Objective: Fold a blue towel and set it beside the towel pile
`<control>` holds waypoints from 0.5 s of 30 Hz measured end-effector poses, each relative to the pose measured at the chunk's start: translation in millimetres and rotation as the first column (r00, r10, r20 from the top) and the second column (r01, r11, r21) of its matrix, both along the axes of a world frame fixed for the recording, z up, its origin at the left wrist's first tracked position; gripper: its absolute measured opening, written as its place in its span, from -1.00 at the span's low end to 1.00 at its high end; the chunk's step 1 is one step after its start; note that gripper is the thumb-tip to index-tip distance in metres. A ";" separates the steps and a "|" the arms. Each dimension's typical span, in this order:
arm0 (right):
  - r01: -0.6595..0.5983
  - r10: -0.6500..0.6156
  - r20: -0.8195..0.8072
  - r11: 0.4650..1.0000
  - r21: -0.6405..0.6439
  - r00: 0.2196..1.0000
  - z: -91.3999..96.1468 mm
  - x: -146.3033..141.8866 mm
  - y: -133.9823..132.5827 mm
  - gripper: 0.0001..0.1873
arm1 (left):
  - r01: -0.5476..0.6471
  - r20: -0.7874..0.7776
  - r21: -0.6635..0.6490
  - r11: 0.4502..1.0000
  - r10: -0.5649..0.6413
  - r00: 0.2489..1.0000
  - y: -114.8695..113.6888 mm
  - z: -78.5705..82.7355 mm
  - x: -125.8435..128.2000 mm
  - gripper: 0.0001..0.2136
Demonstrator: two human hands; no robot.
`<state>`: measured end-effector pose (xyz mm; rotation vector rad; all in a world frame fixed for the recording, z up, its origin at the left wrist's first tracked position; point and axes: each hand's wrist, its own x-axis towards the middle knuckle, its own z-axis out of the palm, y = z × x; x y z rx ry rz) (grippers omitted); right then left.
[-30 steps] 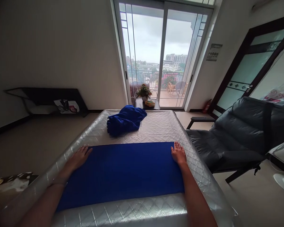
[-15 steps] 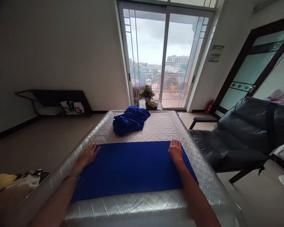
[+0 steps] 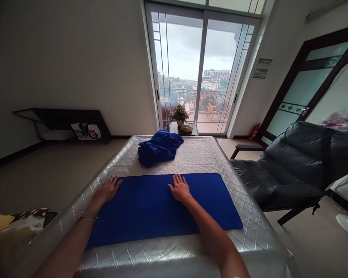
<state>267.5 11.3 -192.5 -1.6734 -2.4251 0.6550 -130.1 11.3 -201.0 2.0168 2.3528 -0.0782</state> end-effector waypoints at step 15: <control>0.480 -0.460 0.388 0.876 0.050 0.799 -0.1 212.7 7.4 -0.33 | -0.022 0.060 0.004 1.000 0.022 0.998 -1.1 5.1 3.0 -0.27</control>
